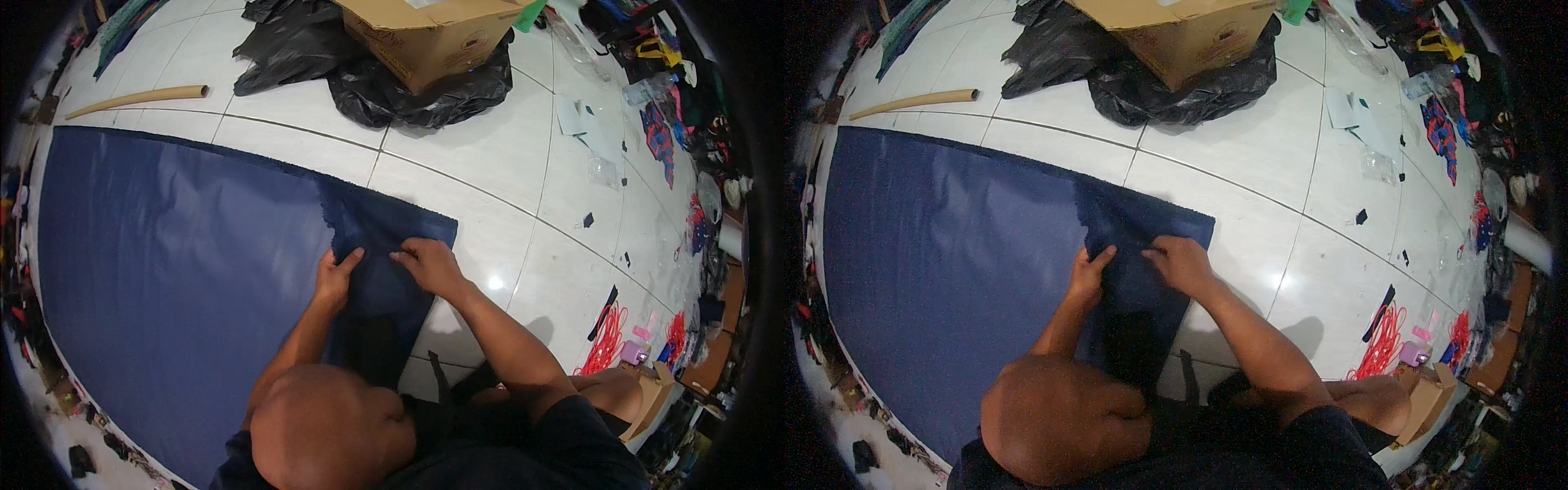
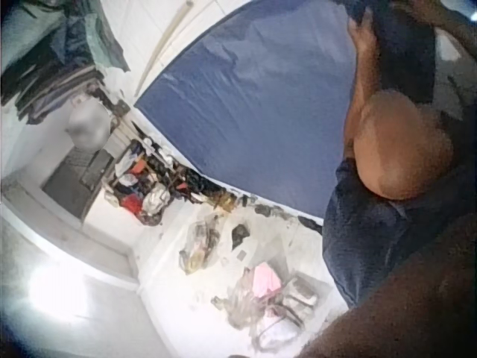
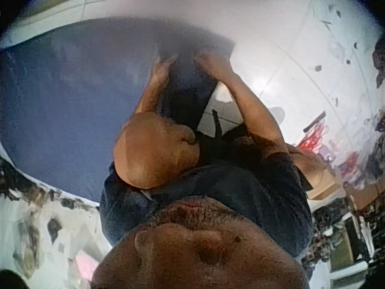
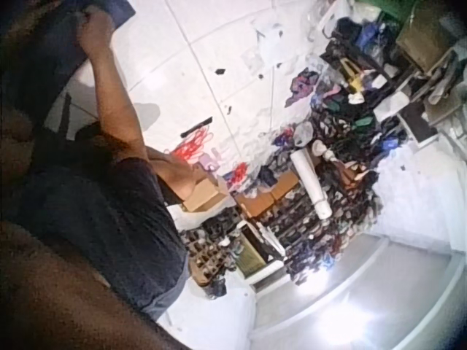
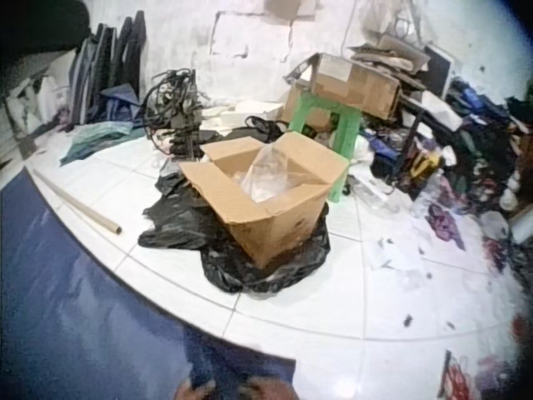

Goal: The person unfolds a large piece of blue fabric on a tiled floor, uses a heavy circular weight to hold it in place, and then uses a small piece of white chalk to mark lines along one edge of the textile.

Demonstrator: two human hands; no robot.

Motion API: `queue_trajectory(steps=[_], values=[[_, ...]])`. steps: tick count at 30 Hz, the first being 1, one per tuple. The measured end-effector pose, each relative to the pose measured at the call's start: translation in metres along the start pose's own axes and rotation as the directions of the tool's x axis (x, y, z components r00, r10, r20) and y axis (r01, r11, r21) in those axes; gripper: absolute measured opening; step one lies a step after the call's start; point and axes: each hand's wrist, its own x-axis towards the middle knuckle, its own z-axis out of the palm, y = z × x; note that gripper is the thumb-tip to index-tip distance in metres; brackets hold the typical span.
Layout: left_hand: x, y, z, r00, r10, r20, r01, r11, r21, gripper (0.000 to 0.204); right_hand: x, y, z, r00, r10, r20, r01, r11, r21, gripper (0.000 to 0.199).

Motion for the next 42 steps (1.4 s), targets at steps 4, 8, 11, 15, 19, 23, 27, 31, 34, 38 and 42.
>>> queue_trajectory(steps=[4,8,11,15,19,23,27,31,34,38,42], values=[[-0.004,0.004,0.007,1.0,0.011,-0.007,-0.011,0.999,0.032,0.025,0.013,0.016,-0.022,0.985,0.16,-0.068,-0.15,0.98,0.129,0.032],[-0.005,0.008,0.004,1.0,0.001,0.011,-0.002,1.0,0.029,0.025,0.009,-0.012,-0.037,0.659,-0.422,-0.623,0.284,0.906,-0.313,0.035],[0.001,-0.002,-0.002,1.0,-0.003,0.022,0.004,1.0,-0.012,0.024,-0.007,-0.042,-0.024,0.7,-0.617,-0.36,0.486,0.781,-0.393,0.043],[0.0,0.001,0.002,0.999,-0.013,0.049,0.015,0.999,-0.035,0.023,-0.015,-0.014,0.024,0.924,-0.356,-0.14,0.291,0.891,-0.349,0.036],[-0.002,0.001,-0.004,0.998,-0.053,0.035,0.053,0.998,-0.014,0.023,-0.004,0.007,0.025,0.966,-0.237,-0.099,0.214,0.956,-0.199,0.029],[-0.004,0.009,0.007,0.999,-0.044,-0.016,0.044,0.999,-0.011,0.024,0.008,0.014,-0.005,0.994,-0.063,-0.092,0.061,0.998,-0.026,0.027],[-0.005,0.007,0.005,1.0,-0.024,-0.002,0.024,0.999,0.021,0.024,0.011,-0.008,-0.035,0.813,-0.071,-0.578,0.111,0.993,0.034,0.03],[0.0,0.001,-0.001,1.0,-0.024,-0.005,0.024,1.0,0.018,0.022,-0.01,-0.041,-0.029,0.668,-0.641,-0.379,0.496,0.762,-0.416,0.036],[-0.001,0.003,0.001,1.0,-0.004,0.021,0.004,1.0,0.004,0.02,-0.02,-0.04,0.012,0.909,-0.398,-0.121,0.329,0.865,-0.379,0.034],[-0.007,0.008,0.005,0.999,-0.049,0.024,0.049,0.999,-0.015,0.02,-0.015,-0.001,0.031,0.938,-0.316,-0.139,0.272,0.924,-0.268,0.033],[-0.004,0.004,0.002,1.0,-0.029,0.011,0.029,0.999,-0.04,0.021,0.0,0.007,0.004,0.992,-0.122,-0.007,0.12,0.982,-0.146,0.029]])
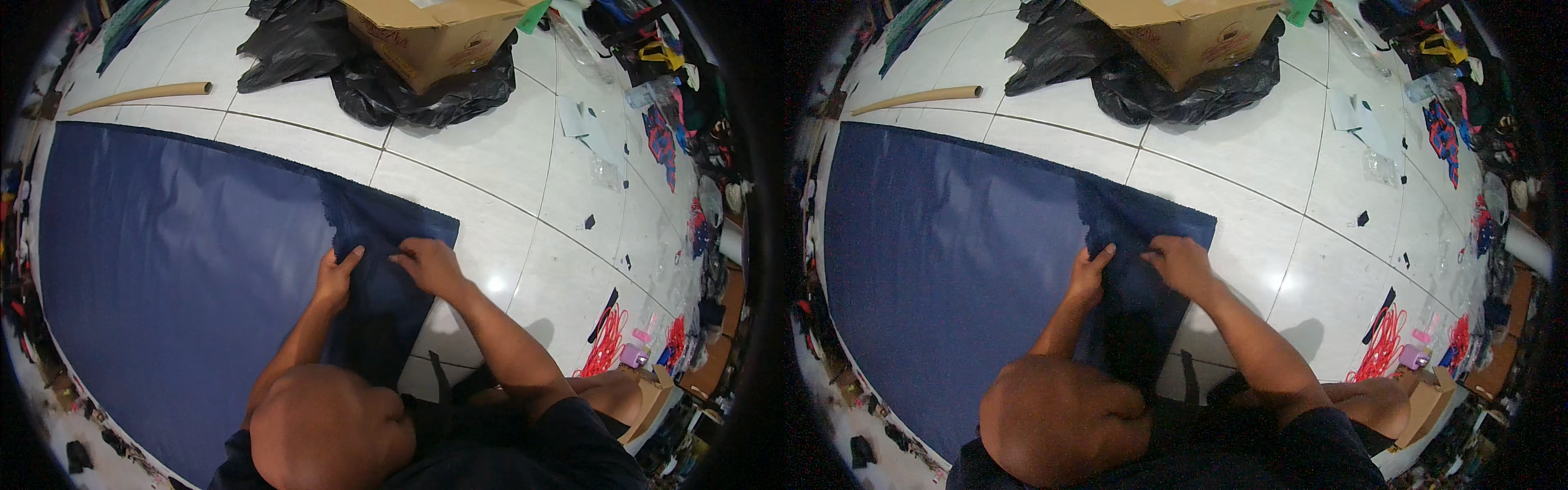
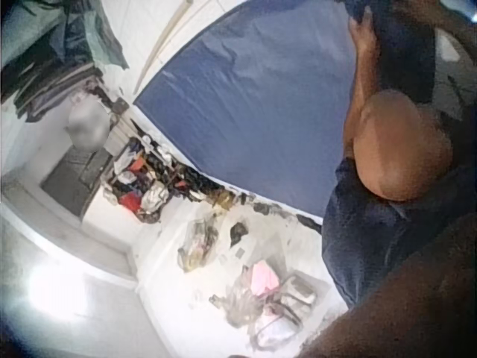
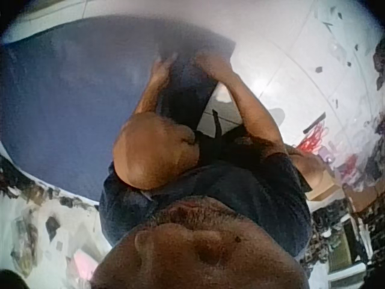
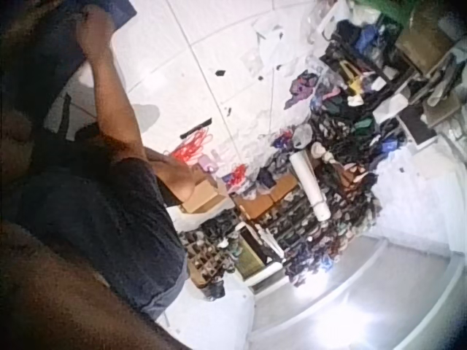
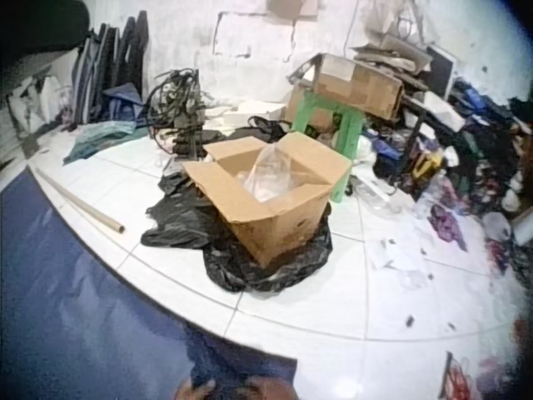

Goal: The person unfolds a large piece of blue fabric on a tiled floor, uses a heavy circular weight to hold it in place, and then uses a small piece of white chalk to mark lines along one edge of the textile.

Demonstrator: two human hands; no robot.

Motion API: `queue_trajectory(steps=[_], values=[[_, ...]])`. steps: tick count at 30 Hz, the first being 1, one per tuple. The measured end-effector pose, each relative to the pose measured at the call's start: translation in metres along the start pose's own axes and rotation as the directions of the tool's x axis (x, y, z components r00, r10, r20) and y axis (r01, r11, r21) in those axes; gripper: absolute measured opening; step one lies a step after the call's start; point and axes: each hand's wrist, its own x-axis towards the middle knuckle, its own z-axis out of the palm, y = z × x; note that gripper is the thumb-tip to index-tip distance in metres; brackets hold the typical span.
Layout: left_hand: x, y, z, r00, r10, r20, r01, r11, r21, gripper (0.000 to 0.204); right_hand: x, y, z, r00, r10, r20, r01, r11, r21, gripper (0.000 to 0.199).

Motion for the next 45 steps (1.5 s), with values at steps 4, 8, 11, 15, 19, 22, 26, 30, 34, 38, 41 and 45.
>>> queue_trajectory(steps=[4,8,11,15,19,22,26,30,34,38,41,45], values=[[-0.001,0.003,0.003,1.0,0.024,-0.002,-0.024,0.998,0.065,0.022,0.008,-0.009,-0.034,0.96,0.151,-0.235,-0.112,0.979,0.171,0.031],[0.003,-0.001,0.0,1.0,0.023,-0.019,-0.022,0.998,0.056,0.021,-0.002,-0.042,-0.042,0.811,-0.267,-0.52,0.228,0.964,-0.14,0.035],[0.002,-0.001,0.001,1.0,0.028,0.014,-0.028,0.999,0.018,0.021,-0.012,-0.05,-0.008,0.929,-0.274,-0.25,0.206,0.942,-0.266,0.037],[0.0,0.001,0.004,0.999,0.018,0.045,-0.017,1.0,-0.012,0.021,-0.015,-0.011,0.029,0.983,-0.1,-0.151,0.079,0.987,-0.143,0.04],[-0.002,0.0,-0.002,1.0,-0.011,-0.001,0.011,0.999,-0.036,0.022,0.0,-0.008,0.0,1.0,0.016,0.005,-0.016,1.0,-0.01,0.032],[-0.001,0.001,0.002,1.0,-0.014,-0.026,0.014,1.0,0.013,0.023,0.01,0.004,-0.016,0.945,0.142,-0.295,-0.1,0.983,0.153,0.035],[0.0,-0.001,-0.004,0.999,-0.02,-0.029,0.021,0.999,0.03,0.022,0.004,-0.032,-0.045,0.714,-0.425,-0.557,0.279,0.902,-0.33,0.042],[0.001,-0.002,0.0,1.0,-0.009,-0.013,0.009,1.0,-0.003,0.02,-0.011,-0.037,0.001,0.917,-0.352,-0.187,0.291,0.913,-0.287,0.042],[0.003,-0.003,-0.003,1.0,0.017,0.023,-0.019,0.997,0.077,0.02,-0.007,-0.009,0.027,0.974,-0.183,-0.134,0.159,0.972,-0.174,0.035],[0.005,-0.006,-0.007,1.0,-0.005,-0.017,0.005,1.0,0.009,0.021,0.002,-0.013,0.0,0.996,0.069,-0.051,-0.066,0.996,0.055,0.025],[0.0,-0.003,0.0,1.0,-0.003,-0.023,0.004,1.0,0.016,0.021,0.01,-0.009,-0.027,0.919,0.247,-0.308,-0.134,0.928,0.346,0.027],[0.001,-0.001,-0.003,1.0,-0.011,-0.022,0.012,1.0,0.02,0.021,0.001,-0.038,-0.046,0.801,-0.339,-0.493,0.237,0.936,-0.26,0.041]])
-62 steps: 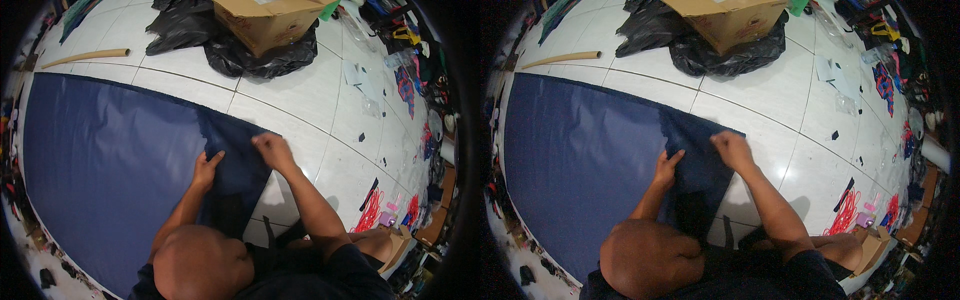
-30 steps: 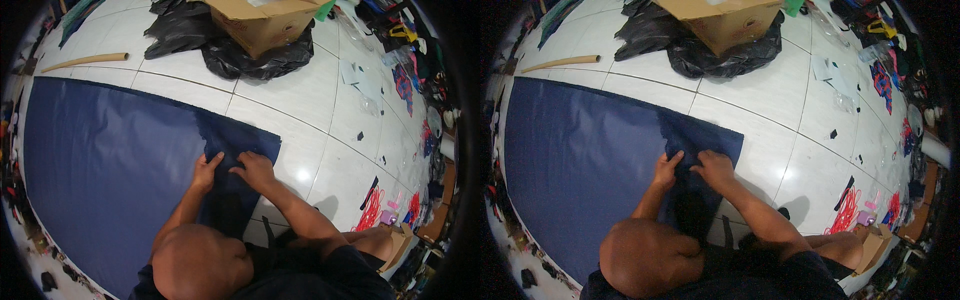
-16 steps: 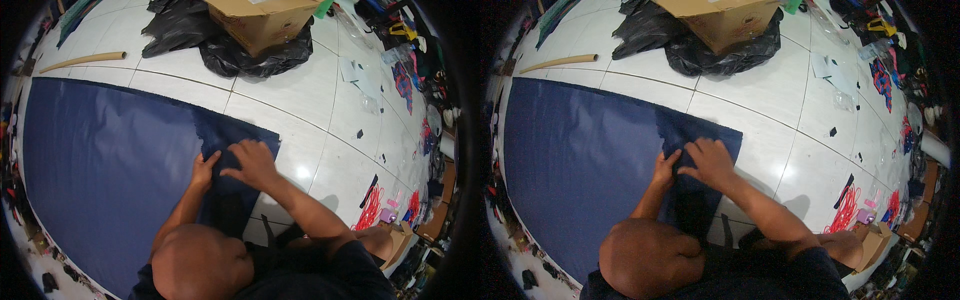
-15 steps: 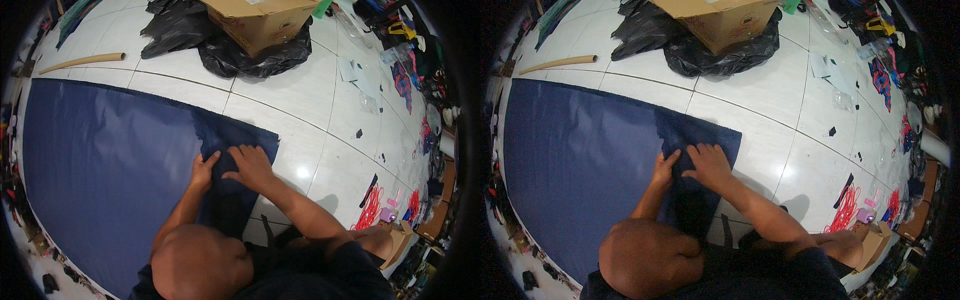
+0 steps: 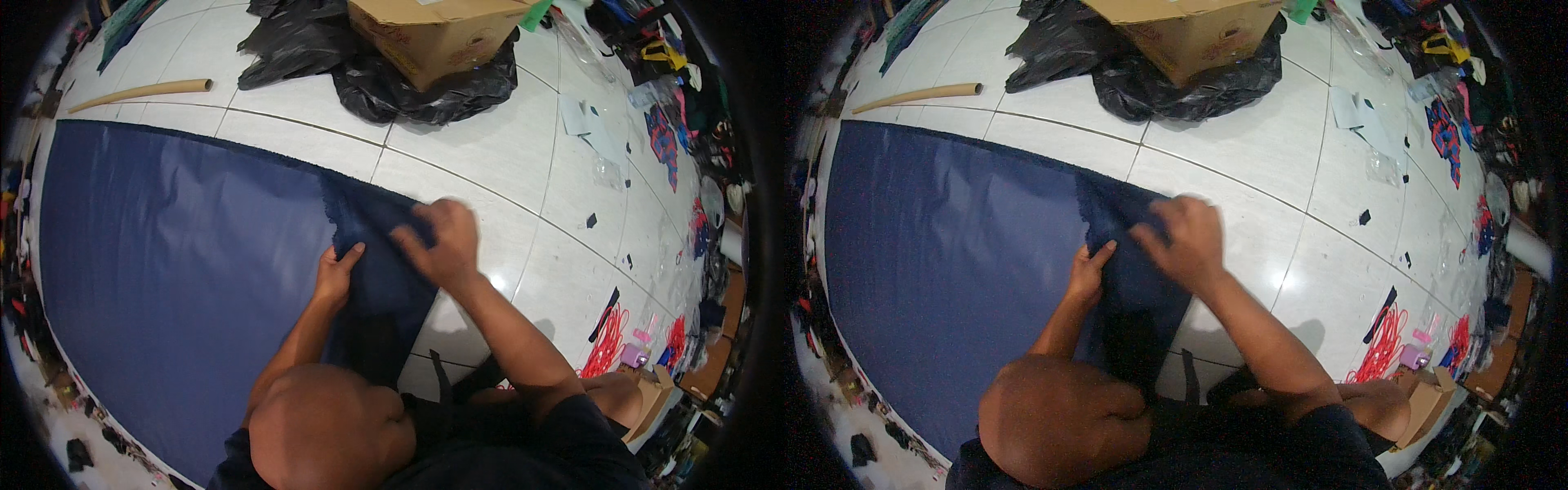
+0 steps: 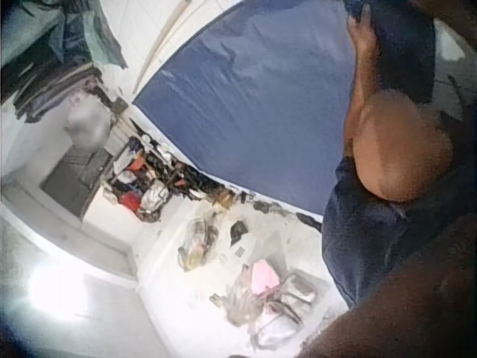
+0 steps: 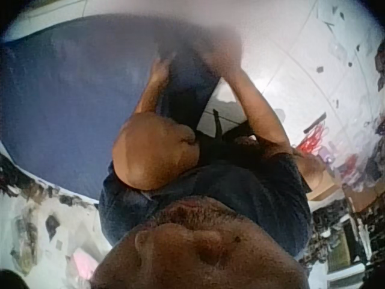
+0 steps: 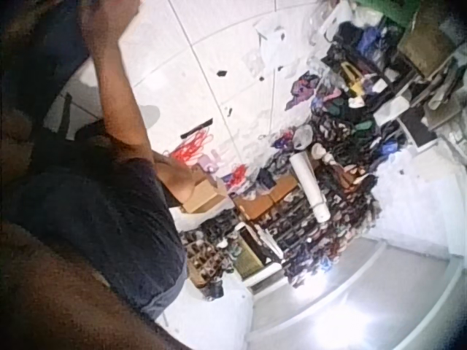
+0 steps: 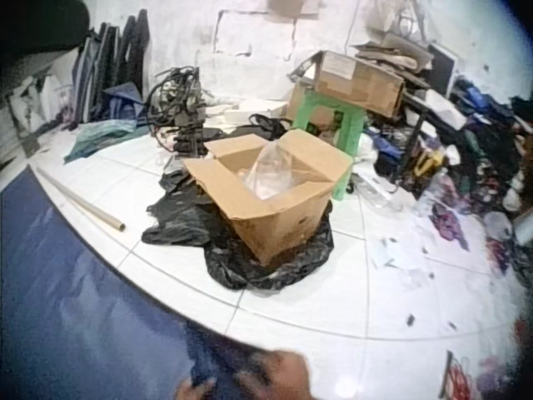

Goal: The person unfolds a large piece of blue fabric on a tiled floor, uses a heavy circular weight to hold it in place, and then uses a small piece of white chalk to mark lines along one edge of the textile.

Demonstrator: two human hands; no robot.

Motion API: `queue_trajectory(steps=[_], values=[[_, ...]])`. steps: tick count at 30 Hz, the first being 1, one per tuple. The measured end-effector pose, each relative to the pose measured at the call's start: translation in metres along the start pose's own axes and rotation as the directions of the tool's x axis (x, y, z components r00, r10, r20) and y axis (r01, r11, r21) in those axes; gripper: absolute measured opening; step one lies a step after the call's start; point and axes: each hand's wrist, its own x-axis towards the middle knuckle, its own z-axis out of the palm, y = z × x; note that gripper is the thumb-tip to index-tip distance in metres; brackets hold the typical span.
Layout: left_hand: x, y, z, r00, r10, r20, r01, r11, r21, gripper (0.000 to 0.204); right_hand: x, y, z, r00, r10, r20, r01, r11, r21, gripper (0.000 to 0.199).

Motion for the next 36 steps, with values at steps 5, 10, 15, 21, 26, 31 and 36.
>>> queue_trajectory(steps=[5,10,15,21,26,31,36], values=[[0.001,0.001,0.009,1.0,0.014,0.026,-0.013,1.0,-0.022,0.018,-0.054,-0.012,0.057,0.894,0.129,0.43,-0.093,0.99,-0.102,0.045],[0.001,-0.003,-0.005,1.0,-0.01,0.029,0.01,1.0,-0.029,0.017,-0.043,0.002,0.05,0.836,0.229,0.498,-0.304,0.95,0.073,0.033],[0.001,-0.002,0.005,1.0,0.024,0.007,-0.024,1.0,-0.014,0.019,-0.016,0.026,0.026,0.861,0.46,0.218,-0.503,0.834,0.225,0.031],[0.001,0.0,0.002,0.999,0.033,0.002,-0.033,0.999,-0.008,0.019,-0.012,-0.014,0.008,0.989,-0.025,0.144,0.023,1.0,0.019,0.04],[-0.002,0.001,0.006,0.999,-0.007,0.033,0.009,0.998,-0.055,0.017,-0.056,-0.012,0.053,0.941,0.07,0.332,-0.057,0.997,-0.049,0.041],[0.001,-0.005,-0.001,1.0,-0.011,-0.014,0.009,0.995,-0.098,0.017,-0.039,0.004,0.044,0.823,0.183,0.537,-0.257,0.964,0.065,0.033],[-0.001,0.001,0.006,1.0,0.003,-0.009,-0.003,0.999,-0.044,0.018,-0.015,0.019,0.027,0.821,0.448,0.355,-0.53,0.829,0.18,0.028]])
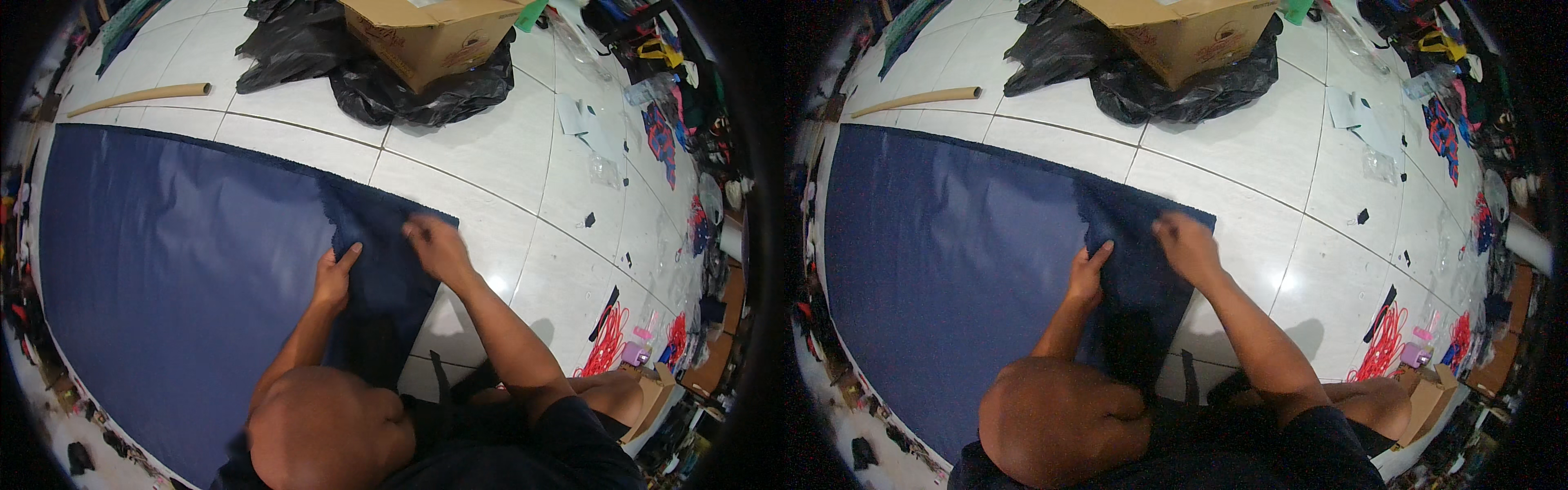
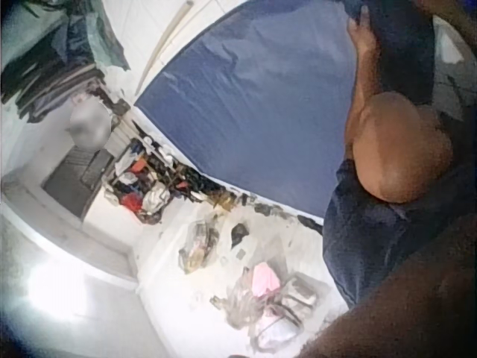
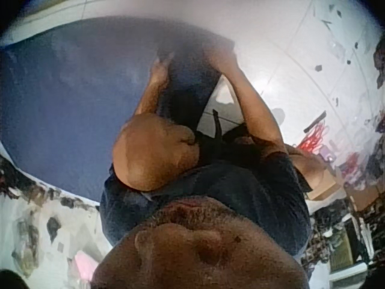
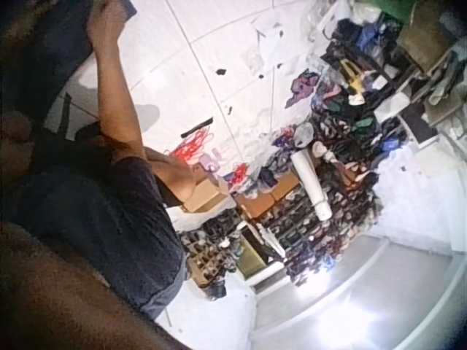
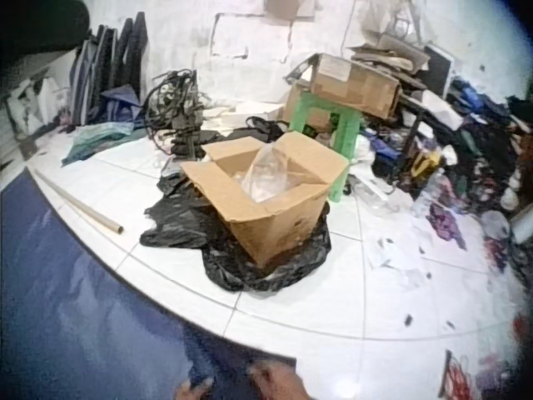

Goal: The person unfolds a large piece of blue fabric on a tiled floor, uses a heavy circular weight to hold it in place, and then uses a small piece of white chalk to mark lines along one edge of the textile.

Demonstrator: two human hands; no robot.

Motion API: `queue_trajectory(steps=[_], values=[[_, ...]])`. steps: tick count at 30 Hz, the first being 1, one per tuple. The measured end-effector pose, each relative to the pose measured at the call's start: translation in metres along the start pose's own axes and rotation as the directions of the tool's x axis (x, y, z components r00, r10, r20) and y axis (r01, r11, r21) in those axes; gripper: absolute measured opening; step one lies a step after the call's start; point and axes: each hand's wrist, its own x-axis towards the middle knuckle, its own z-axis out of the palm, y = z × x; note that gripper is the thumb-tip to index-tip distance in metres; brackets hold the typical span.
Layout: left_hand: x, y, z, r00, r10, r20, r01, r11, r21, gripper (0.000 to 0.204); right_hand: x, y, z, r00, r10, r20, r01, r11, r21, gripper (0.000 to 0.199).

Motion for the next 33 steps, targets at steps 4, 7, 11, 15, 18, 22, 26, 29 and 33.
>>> queue_trajectory(steps=[4,7,11,15,18,22,26,29,33], values=[[-0.001,0.001,0.0,0.999,-0.012,-0.032,0.012,1.0,0.007,0.018,-0.003,-0.018,-0.012,0.839,-0.379,-0.391,0.324,0.924,-0.201,0.038],[0.001,-0.001,-0.004,1.0,0.008,0.001,-0.008,1.0,-0.004,0.017,-0.025,-0.037,0.003,0.843,-0.528,-0.1,0.462,0.807,-0.369,0.042],[-0.001,0.0,0.001,0.998,0.011,0.054,-0.009,0.999,-0.033,0.017,-0.039,-0.006,0.041,0.926,-0.358,0.118,0.375,0.842,-0.387,0.039],[0.0,-0.004,-0.006,0.999,-0.017,0.032,0.019,0.998,-0.052,0.016,-0.028,0.0,0.039,0.961,-0.209,0.181,0.249,0.938,-0.241,0.03],[-0.001,0.0,-0.002,0.999,-0.034,0.019,0.035,0.998,-0.061,0.016,-0.014,-0.003,0.019,0.976,-0.023,0.215,0.044,0.995,-0.093,0.028],[0.002,-0.002,-0.001,1.0,-0.003,0.024,0.004,1.0,-0.009,0.016,0.002,0.013,0.004,0.976,-0.103,-0.193,0.108,0.994,0.018,0.032],[-0.001,-0.001,0.0,1.0,-0.001,-0.004,0.001,1.0,-0.016,0.016,-0.008,-0.023,-0.009,0.776,-0.584,-0.239,0.486,0.794,-0.365,0.043],[0.004,-0.006,-0.002,1.0,0.006,0.003,-0.006,0.999,-0.049,0.015,-0.031,-0.026,0.021,0.9,-0.42,0.114,0.431,0.826,-0.363,0.044],[0.002,-0.007,-0.003,1.0,0.003,0.025,-0.001,0.996,-0.09,0.015,-0.033,0.008,0.045,0.921,-0.333,0.202,0.384,0.866,-0.322,0.041]])
